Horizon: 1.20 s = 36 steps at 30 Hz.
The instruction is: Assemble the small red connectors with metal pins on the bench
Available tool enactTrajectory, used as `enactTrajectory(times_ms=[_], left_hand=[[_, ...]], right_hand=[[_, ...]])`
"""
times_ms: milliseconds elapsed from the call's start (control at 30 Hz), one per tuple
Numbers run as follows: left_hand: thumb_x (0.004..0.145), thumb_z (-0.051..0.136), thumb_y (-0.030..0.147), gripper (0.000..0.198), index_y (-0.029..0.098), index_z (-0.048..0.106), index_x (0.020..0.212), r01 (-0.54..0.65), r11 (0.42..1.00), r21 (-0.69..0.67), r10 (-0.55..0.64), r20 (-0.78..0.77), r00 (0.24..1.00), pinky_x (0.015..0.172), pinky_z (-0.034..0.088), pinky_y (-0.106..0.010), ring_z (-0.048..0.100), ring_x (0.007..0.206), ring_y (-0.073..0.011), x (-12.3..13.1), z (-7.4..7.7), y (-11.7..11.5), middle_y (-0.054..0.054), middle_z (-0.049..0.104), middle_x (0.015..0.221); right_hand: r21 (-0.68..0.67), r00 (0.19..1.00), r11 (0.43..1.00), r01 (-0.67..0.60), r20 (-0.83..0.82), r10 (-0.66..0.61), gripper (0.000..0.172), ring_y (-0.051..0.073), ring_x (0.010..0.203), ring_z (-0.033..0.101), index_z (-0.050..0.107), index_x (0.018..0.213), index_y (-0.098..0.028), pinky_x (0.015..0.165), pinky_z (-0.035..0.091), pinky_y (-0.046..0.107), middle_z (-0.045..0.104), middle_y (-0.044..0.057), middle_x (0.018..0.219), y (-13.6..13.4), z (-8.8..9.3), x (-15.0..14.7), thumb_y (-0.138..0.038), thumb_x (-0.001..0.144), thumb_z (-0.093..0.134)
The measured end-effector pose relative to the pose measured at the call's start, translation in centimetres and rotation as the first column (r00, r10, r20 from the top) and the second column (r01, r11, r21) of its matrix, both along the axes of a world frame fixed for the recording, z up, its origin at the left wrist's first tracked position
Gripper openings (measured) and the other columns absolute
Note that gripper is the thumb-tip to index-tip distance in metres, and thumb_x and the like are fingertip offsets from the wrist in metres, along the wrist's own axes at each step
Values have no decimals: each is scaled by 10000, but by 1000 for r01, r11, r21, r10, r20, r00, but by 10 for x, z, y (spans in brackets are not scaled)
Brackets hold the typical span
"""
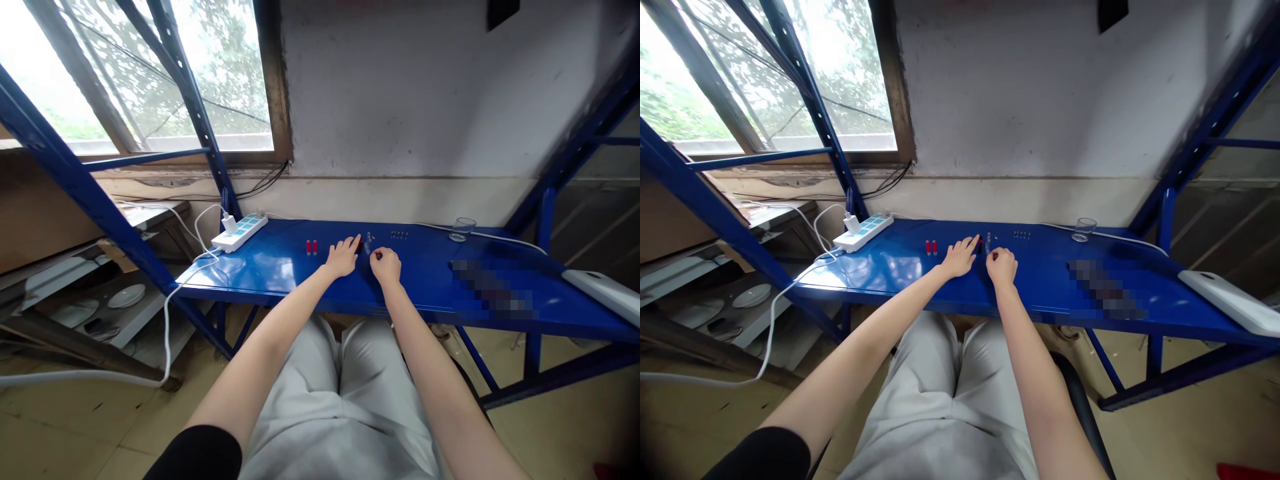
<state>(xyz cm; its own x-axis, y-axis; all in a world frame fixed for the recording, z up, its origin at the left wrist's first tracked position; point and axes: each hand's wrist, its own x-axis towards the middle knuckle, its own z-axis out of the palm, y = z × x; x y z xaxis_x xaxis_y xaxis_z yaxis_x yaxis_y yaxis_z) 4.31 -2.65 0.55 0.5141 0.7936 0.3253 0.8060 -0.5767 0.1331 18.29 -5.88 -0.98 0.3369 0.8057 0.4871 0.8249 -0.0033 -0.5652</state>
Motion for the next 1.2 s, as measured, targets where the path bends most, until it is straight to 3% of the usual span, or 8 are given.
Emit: enactTrajectory(times_ms=[133, 367, 600, 800, 900, 1033, 1100, 1200], left_hand=[[872, 293, 244, 580, 247, 127, 1428, -35, 999, 17, 35, 5, 999, 905, 334, -460, 368, 1171, -284, 8, -8, 0, -102, 319, 1407], [872, 297, 218, 501, 247, 289, 1372, -31, 999, 10, 31, -18, 999, 920, 309, -477, 356, 1177, -282, 16, -6, 0, -95, 339, 1388], [855, 338, 139, 306, 174, 550, 1073, -66, 995, 76, 60, 83, 995, 872, 300, -427, 487, 1020, -242, 17, 2, -2, -113, 580, 1085], [862, 412, 198, 193, 189, 581, 955, -127, 992, -22, 128, 236, 963, 874, 307, -401, 541, 978, -223, -1, 5, -7, -82, 635, 1002], [834, 487, 218, 130, 206, 594, 907, -137, 987, -86, 161, 412, 897, 858, 357, -379, 569, 937, -202, -12, -2, -11, -49, 652, 946], [781, 561, 219, 88, 181, 611, 842, -92, 965, -245, 241, 691, 681, 743, 456, -295, 601, 770, -148, -22, -15, -15, -42, 659, 838], [763, 581, 223, 94, 163, 618, 826, -58, 958, -283, 263, 774, 576, 711, 474, -271, 600, 733, -133, -25, -19, -16, -51, 659, 818], [743, 601, 217, 109, 152, 621, 828, -20, 963, -270, 244, 832, 498, 710, 485, -258, 600, 734, -124, -28, -20, -16, -56, 659, 815]], right_hand=[[-22, 1000, 1000, 10, 6, -10, 221, 228, 821, 534, 646, 773, -173, 668, 385, 319, 624, 104, 857, 0, -1, 0, -223, 761, 430], [-90, 998, 996, 12, 64, -6, 266, 260, 959, 496, 682, 841, -180, 799, 361, 411, 624, 114, 1001, 2, -4, -2, -185, 751, 431], [-175, 991, 983, -53, 108, 73, 289, 284, 1034, 459, 680, 930, -210, 848, 328, 467, 596, 110, 1083, 1, -5, -2, -202, 765, 443], [-240, 979, 966, -101, 148, 139, 349, 295, 1130, 404, 646, 1057, -238, 886, 309, 500, 537, 109, 1201, 4, -8, -2, -234, 815, 396], [-275, 972, 954, -119, 165, 169, 390, 302, 1163, 376, 609, 1132, -245, 900, 300, 521, 505, 111, 1254, 6, -9, -2, -249, 835, 357], [-329, 963, 935, -131, 182, 199, 437, 305, 1201, 342, 548, 1217, -237, 925, 279, 537, 459, 110, 1306, 9, -10, -2, -271, 857, 301], [-345, 960, 930, -129, 190, 204, 451, 304, 1211, 332, 528, 1239, -230, 933, 276, 532, 445, 112, 1317, 9, -10, -2, -282, 864, 284], [-342, 958, 931, -127, 201, 205, 454, 307, 1207, 334, 517, 1247, -224, 934, 278, 527, 442, 119, 1313, 9, -10, -2, -297, 867, 280]])
